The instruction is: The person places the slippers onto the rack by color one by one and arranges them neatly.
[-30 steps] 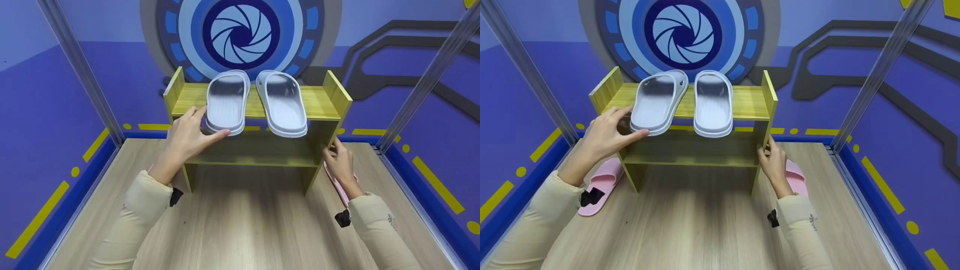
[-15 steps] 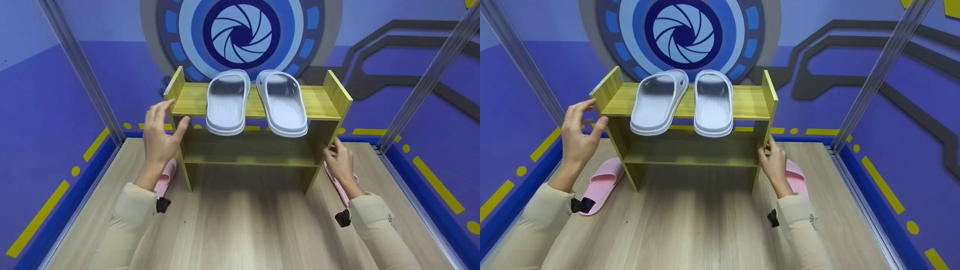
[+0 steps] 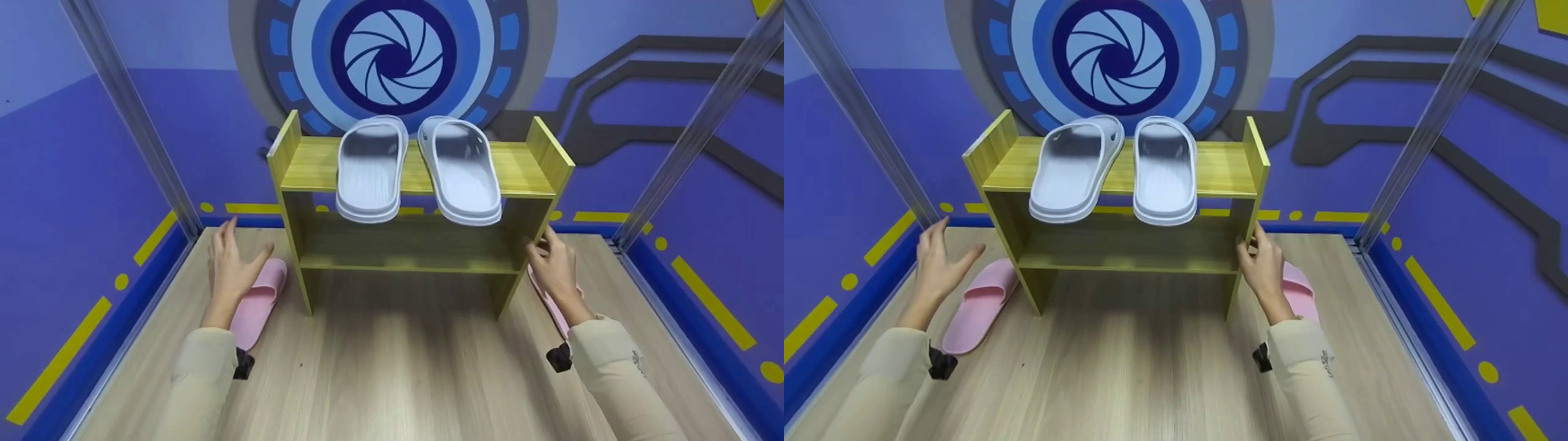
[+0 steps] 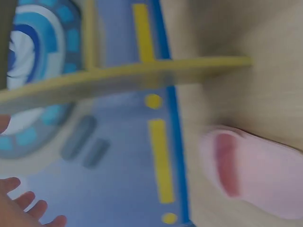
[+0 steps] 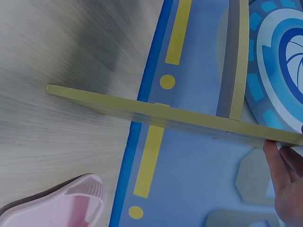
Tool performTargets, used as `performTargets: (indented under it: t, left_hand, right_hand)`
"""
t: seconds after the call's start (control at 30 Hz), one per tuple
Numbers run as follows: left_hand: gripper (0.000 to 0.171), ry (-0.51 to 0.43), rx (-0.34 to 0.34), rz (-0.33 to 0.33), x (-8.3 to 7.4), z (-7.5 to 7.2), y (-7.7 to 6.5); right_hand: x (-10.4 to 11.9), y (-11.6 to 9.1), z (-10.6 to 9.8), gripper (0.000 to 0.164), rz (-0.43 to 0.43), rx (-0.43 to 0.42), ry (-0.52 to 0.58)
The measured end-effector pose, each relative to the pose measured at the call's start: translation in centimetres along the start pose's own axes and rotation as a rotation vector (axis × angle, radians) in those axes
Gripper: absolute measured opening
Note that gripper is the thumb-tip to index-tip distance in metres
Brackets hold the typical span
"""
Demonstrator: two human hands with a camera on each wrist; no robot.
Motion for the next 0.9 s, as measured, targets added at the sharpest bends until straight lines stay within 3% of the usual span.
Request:
performTargets:
  t: [0.2,0.57,0.73,0.9]
  left_hand:
    - [0.098,0.088,0.196,-0.071,3.6,2.4,-2.1]
    - [0.108,0.213,0.439,-0.188,8.3,6.6,-6.3]
    - [0.110,0.228,0.493,-0.243,9.6,7.8,-7.9]
    - [0.109,0.227,0.505,-0.285,10.5,8.6,-8.9]
  right_hand:
    - [0.0,0.0,0.0,0.024,-0.015,-0.011,0.004]
    - [-0.1,0.0,0.0,0.027,-0.016,-0.002,0.019]
    - [-0.1,0.0,0.0,0.028,-0.011,-0.006,0.033]
    - [-0.1,0.0,0.0,0.027,-0.018,-0.011,0.031]
Point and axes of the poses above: each hand's wrist, its own y-axis towards the middle knuckle, its own z-axis out of the palm, x = y × z, the point moved 5 cm from there along y, towards the middle knuckle, and after that the axes turned 12 degrees about y, right-handed, at the moved point
